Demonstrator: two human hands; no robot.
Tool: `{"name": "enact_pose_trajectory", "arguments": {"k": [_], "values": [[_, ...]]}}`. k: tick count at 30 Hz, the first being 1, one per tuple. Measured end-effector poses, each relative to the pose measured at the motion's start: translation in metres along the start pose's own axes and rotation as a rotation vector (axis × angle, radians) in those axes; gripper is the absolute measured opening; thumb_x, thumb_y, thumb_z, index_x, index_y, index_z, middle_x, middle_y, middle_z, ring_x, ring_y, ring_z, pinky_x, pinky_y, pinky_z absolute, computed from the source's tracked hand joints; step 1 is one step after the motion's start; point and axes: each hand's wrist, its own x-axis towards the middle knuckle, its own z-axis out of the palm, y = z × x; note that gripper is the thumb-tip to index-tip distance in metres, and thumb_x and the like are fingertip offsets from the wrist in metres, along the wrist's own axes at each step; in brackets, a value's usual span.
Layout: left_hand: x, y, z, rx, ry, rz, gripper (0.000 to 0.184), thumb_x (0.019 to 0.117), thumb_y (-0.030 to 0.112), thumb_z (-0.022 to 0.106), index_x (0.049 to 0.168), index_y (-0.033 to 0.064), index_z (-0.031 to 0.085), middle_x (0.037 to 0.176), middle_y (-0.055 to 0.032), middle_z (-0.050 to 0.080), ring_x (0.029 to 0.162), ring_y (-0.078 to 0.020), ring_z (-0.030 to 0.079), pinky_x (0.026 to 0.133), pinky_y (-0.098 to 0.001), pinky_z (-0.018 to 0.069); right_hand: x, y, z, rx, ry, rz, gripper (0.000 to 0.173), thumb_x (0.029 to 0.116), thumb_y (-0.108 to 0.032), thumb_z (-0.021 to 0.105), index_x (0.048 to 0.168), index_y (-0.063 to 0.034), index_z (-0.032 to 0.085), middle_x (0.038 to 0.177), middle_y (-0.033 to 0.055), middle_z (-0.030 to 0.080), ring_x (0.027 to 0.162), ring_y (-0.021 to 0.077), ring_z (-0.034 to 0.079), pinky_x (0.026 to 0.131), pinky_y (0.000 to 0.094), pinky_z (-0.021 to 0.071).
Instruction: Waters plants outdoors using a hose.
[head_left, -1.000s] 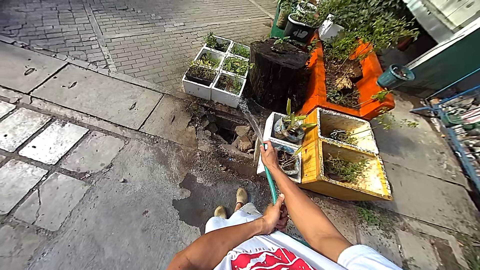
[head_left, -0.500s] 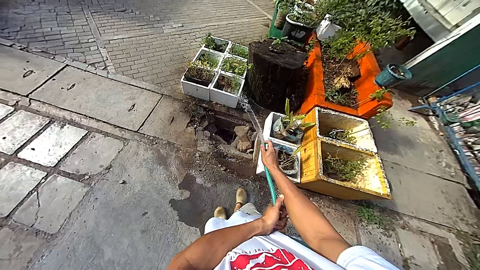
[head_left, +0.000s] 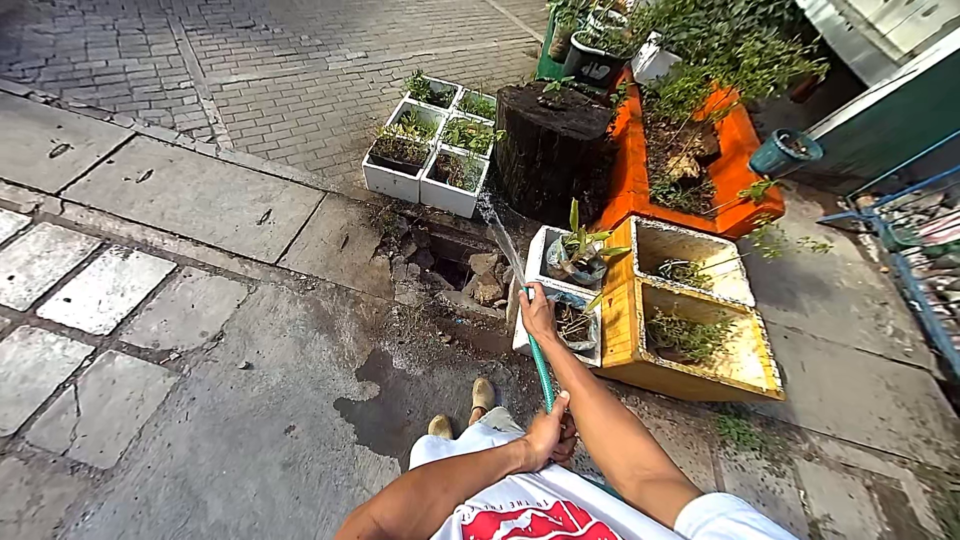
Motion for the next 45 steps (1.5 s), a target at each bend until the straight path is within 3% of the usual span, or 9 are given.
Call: {"name": "enact_pose_trajectory", "arguments": {"k": [29, 45], "values": [[-0.0029, 0.0033, -0.0024, -0.005, 0.012, -0.010, 0.063, 0.1071, 0.063, 0.020, 0.068, 0.0185, 0.041, 0.048, 0.0056, 0.028, 0.037, -0.0077, 0.024, 0.038, -0.0236, 0.0244, 0.0009, 0.0025, 0.0024, -0.023, 0.021, 0.033, 0.037, 0.1091, -0.029, 0.052, 0.140, -0.0094, 0.055, 0.098, 0.0240, 0.071, 0.093, 0.0417, 0.071, 0.087, 0.0571, 0.0541], [-0.0089, 0.0034, -0.0037, -0.006, -0.001, 0.004, 0.063, 0.1079, 0.061, 0.018, 0.066, 0.0187, 0.040, 0.047, 0.0057, 0.028, 0.037, -0.0078, 0.025, 0.038, -0.0236, 0.0247, -0.0024, -0.0064, 0.0076, -0.019, -0.067, 0.066, 0.038, 0.1090, -0.031, 0.052, 0.142, -0.0130, 0.055, 0.107, 0.0252, 0.070, 0.099, 0.0435, 0.069, 0.088, 0.0589, 0.0536]]}}
